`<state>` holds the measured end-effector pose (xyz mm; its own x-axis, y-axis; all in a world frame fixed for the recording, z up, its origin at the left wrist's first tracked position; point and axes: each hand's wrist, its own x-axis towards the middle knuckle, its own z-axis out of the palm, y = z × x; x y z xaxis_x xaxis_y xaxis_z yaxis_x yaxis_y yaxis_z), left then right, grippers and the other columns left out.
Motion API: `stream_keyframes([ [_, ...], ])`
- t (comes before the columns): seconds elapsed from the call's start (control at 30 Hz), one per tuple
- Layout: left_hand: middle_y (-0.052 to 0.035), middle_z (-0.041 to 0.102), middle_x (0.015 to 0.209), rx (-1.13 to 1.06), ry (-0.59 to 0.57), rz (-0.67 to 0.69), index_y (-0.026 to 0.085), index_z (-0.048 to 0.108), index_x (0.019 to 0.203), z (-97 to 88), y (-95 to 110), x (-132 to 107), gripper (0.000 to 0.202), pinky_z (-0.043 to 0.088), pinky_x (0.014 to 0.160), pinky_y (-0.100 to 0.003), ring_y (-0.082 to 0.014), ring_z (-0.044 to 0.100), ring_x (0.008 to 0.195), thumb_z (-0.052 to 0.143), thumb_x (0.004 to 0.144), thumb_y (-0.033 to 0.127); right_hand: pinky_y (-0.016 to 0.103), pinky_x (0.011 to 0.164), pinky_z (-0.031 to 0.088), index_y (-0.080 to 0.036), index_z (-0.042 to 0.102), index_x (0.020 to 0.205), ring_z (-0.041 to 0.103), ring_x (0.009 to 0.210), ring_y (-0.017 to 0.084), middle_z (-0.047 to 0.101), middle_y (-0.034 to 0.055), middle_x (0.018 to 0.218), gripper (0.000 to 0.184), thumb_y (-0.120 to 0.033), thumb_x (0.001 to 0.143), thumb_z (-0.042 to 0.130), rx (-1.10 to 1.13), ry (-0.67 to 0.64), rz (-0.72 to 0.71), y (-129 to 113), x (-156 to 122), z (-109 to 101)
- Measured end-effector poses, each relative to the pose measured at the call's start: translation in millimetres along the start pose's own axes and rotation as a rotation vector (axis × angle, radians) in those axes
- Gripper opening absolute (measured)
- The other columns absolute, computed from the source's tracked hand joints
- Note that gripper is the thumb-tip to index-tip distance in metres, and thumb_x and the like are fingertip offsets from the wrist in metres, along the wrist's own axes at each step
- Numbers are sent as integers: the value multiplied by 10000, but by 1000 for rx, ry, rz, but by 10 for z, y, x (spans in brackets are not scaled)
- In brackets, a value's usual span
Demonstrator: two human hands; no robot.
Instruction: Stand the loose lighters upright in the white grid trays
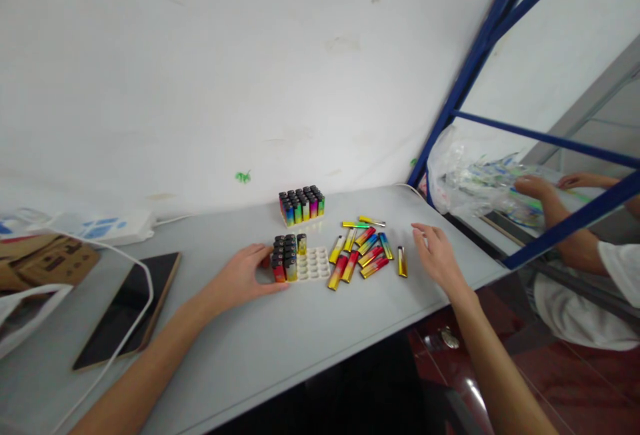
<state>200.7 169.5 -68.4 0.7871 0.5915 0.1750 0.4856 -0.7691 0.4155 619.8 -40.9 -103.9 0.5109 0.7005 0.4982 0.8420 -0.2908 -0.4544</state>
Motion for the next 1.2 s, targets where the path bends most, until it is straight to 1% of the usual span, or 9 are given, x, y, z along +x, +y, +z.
stream_keyframes([
  [0.13,-59,691,896,-3,-3,-2,235,644,863,8,-1,7,549,534,802,-388,-279,653,830,745,749,762,420,864,585,-157,711,1261,738,837,277,772,145,960,445,-476,1020,516,-66,-187,71,-11,18,-237],
  [0.27,-60,697,886,-8,3,-5,235,648,841,4,8,14,549,538,798,-393,-284,659,827,767,726,759,372,830,564,-164,702,1292,740,802,259,790,102,919,416,-438,987,627,-89,-321,79,-112,-65,-158],
  [0.47,-72,711,903,-16,8,1,230,657,855,-14,24,8,548,546,800,-397,-291,670,840,755,744,758,373,832,545,-129,745,1262,747,877,283,805,128,942,377,-302,956,610,-163,-294,111,-136,-15,41],
  [0.6,-79,698,905,-6,-2,4,229,634,849,-5,16,12,552,542,810,-406,-300,667,852,733,757,764,371,812,536,-168,796,1108,745,876,280,809,125,982,332,-377,997,562,-83,-318,64,-123,60,31],
  [0.77,-77,698,918,-9,-4,0,226,634,856,4,-1,9,548,539,815,-400,-292,663,852,739,763,757,418,910,554,-129,748,1222,710,900,278,751,156,1057,397,-410,991,590,-59,-160,12,-181,67,205],
  [0.87,-83,712,947,-23,-5,2,225,650,869,0,-3,2,540,547,818,-398,-290,666,861,759,758,743,467,982,536,-163,758,1110,674,1009,316,700,173,1094,344,-448,1006,594,-103,-109,-48,-239,61,334],
  [0.97,-75,712,937,-22,-1,8,227,658,883,-3,4,1,539,546,823,-400,-291,669,860,758,763,742,483,996,525,-178,763,1008,652,1042,335,686,175,1063,345,-476,1022,592,-158,-157,-59,-299,79,390],
  [1.13,-75,703,913,-17,1,16,224,656,870,3,8,10,547,544,812,-406,-292,665,841,767,744,744,454,1022,512,-194,759,902,659,1098,315,710,144,1029,246,-411,975,670,-176,-266,-25,-347,184,405],
  [1.2,-71,709,909,-27,11,21,228,662,866,7,4,10,541,544,795,-399,-288,665,832,774,738,741,455,1031,513,-198,732,869,665,1107,308,718,136,1033,225,-396,958,671,-123,-256,-19,-364,211,407],
])
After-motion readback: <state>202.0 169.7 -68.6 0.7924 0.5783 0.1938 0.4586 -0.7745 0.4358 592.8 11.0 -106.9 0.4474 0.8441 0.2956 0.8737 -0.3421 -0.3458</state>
